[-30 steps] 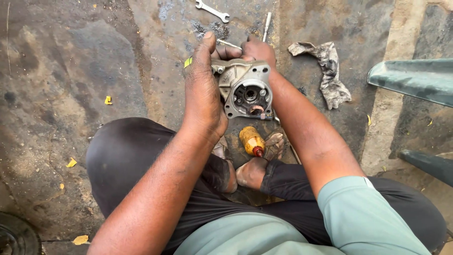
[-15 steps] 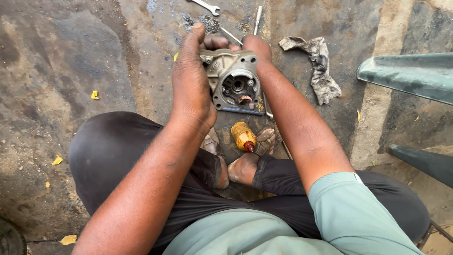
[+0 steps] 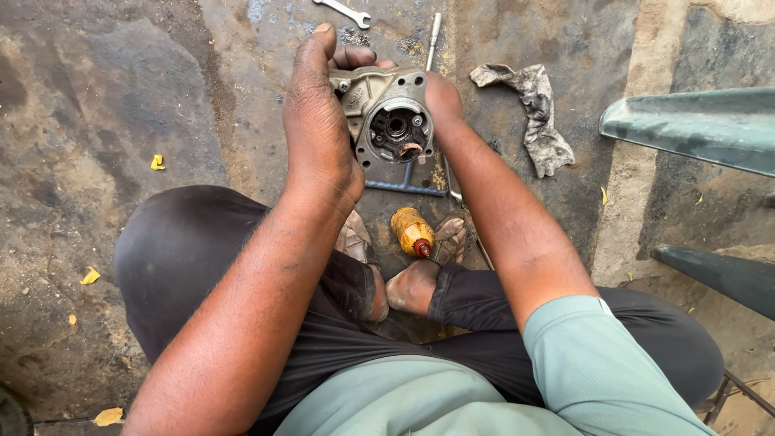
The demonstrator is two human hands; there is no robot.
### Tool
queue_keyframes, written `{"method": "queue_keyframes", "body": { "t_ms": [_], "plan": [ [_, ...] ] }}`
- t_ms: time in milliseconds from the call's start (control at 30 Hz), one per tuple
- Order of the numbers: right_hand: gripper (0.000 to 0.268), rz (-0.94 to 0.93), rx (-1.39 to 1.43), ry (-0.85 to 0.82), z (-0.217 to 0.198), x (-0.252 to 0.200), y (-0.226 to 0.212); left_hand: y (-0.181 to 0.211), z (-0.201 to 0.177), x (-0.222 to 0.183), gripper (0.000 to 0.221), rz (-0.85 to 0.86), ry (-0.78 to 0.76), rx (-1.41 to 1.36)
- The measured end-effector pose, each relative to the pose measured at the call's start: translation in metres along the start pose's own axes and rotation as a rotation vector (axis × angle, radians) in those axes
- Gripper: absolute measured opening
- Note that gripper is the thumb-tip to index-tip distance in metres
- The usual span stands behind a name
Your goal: Cleaning and repairing the internal components of a motorcycle starter motor using a screwdriver.
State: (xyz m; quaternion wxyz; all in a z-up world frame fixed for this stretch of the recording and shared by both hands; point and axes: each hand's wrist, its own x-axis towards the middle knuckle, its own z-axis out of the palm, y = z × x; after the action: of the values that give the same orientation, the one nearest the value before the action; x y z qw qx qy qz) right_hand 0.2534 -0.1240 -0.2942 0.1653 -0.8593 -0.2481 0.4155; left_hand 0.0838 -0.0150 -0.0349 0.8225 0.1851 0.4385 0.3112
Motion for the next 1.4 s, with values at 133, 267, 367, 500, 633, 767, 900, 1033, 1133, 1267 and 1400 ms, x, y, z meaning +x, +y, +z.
{"method": "queue_keyframes", "body": {
  "t_ms": [133, 267, 367, 500, 633, 767, 900, 1033, 1133, 1267, 1400],
  "plan": [
    [0.036, -0.045, 0.016, 0.021, 0.001, -0.012, 0.0, -0.001, -0.001, 0.0, 0.039, -0.009, -0.002, -0.009],
    [0.033, -0.095, 0.029, 0.054, -0.005, -0.016, -0.003, 0.001, 0.0, -0.001, 0.04, -0.012, -0.009, -0.009],
    [0.031, -0.123, 0.033, 0.076, -0.009, -0.014, -0.001, 0.002, 0.001, 0.0, 0.04, -0.015, -0.003, 0.029],
    [0.03, -0.156, 0.038, 0.103, 0.006, 0.003, 0.024, 0.004, 0.002, 0.001, 0.04, -0.03, 0.024, 0.05],
    [0.024, -0.129, 0.399, 0.054, 0.001, 0.011, 0.06, 0.003, 0.004, 0.007, 0.034, -0.006, -0.004, 0.047],
    [0.02, 0.028, 0.938, -0.144, -0.054, -0.041, 0.037, -0.001, 0.01, 0.012, 0.023, -0.06, -0.061, 0.11],
    [0.02, -0.066, 1.068, -0.136, -0.107, -0.088, 0.002, -0.01, 0.021, 0.002, 0.022, -0.083, -0.115, 0.222],
    [0.018, -0.221, 1.127, -0.123, -0.148, -0.155, -0.036, -0.028, 0.022, -0.011, 0.024, -0.085, -0.215, 0.443],
    [0.016, -0.366, 1.019, -0.084, -0.169, -0.21, -0.058, -0.072, 0.008, 0.006, 0.025, -0.054, -0.329, 0.52],
    [0.016, -0.472, 0.746, 0.086, -0.177, -0.277, -0.067, -0.061, 0.02, -0.058, 0.02, -0.172, -0.455, 0.48],
    [0.015, -0.538, 0.724, 0.103, -0.166, -0.321, -0.064, -0.059, 0.014, -0.11, 0.02, -0.018, -0.486, 0.541]
  ]
}}
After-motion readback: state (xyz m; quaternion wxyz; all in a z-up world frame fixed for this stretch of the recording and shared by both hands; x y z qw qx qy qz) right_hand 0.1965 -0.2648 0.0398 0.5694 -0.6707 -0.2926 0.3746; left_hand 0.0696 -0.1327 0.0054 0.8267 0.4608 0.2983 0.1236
